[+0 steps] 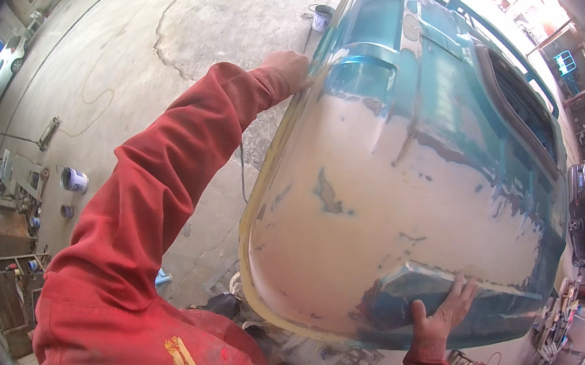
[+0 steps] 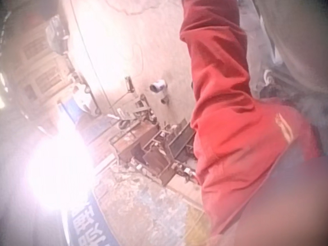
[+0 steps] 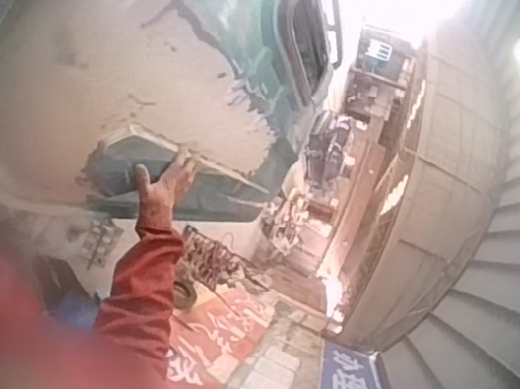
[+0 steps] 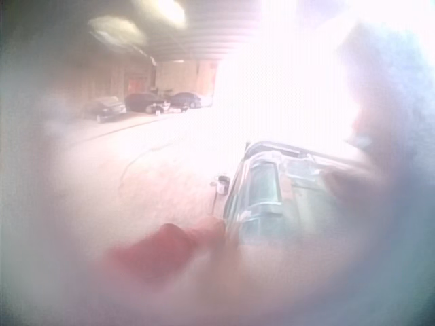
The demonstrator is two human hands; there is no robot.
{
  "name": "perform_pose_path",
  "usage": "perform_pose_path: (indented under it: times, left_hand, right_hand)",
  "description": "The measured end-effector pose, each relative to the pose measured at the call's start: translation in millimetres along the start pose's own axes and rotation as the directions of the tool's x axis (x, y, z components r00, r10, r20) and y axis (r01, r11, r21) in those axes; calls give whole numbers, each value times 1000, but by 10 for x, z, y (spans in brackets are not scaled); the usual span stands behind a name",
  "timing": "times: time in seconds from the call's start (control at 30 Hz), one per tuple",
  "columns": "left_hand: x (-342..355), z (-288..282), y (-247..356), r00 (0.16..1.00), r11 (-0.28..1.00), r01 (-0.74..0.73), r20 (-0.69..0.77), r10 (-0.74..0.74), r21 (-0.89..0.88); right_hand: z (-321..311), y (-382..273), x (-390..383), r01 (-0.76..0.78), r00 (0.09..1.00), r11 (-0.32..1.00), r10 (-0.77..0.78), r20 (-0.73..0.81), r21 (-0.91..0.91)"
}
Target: The person uses an orbital sander to smooth a white primer-coated vehicle panel resting on a metal frame. After sanding, the person inspects the panel surface and then picks up a yellow air blow gun to clear dust from the vehicle interior.
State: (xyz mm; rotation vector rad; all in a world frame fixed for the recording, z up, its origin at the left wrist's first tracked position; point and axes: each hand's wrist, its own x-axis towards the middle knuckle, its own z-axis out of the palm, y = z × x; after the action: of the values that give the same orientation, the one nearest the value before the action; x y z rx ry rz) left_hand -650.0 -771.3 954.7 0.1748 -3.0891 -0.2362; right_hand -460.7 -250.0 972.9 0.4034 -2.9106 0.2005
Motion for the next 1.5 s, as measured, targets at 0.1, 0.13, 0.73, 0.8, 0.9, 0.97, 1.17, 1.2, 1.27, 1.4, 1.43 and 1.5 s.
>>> perform_pose_path:
  times: [0.1,0.13,0.73,0.8,0.9,0.97,1.17,1.2,1.27,1.4,1.43,1.5]
  left_hand:
    - [-22,-49,33,998,997,-53,17,53,48]
    - [-22,-51,31,998,996,-59,5,58,69]
    - [-2483,1313,-1930,791,747,291,-288,-539,-598]
    - [-3571,1831,-1596,738,599,493,-61,-672,-631]
    - [-5168,2429,-794,737,548,568,83,-671,-615]
    - [-6029,2662,-322,630,398,703,258,-733,-589]
    - [-7494,2769,-98,350,191,904,404,-845,-384]
    - [-7617,2730,-153,388,242,892,372,-843,-381]
    - [-7834,2634,-153,418,281,879,342,-842,-385]
    - [-8040,2444,-21,387,222,880,362,-848,-420]
    - [-8071,2419,61,378,196,873,364,-851,-447]
    - [-8156,2404,276,388,208,870,360,-849,-447]
  right_hand:
    - [-26,-24,-13,-32,999,999,32,22,9]
    - [-32,-31,-11,-41,999,999,41,30,10]
    - [80,96,-6,31,999,999,-31,-27,4]
    - [133,155,-11,49,996,999,-50,-69,-23]
    - [225,298,-19,77,989,994,-86,-117,-79]
    - [312,417,33,93,985,989,-108,-132,-114]
    - [543,769,236,77,978,977,-113,-173,-201]
    - [585,798,275,72,975,972,-115,-189,-223]
    - [630,852,319,25,977,966,-78,-198,-256]
    - [677,911,392,-26,985,955,-26,-172,-296]
    - [684,919,413,-47,984,950,-9,-177,-308]
    - [690,922,452,-71,985,944,16,-170,-323]
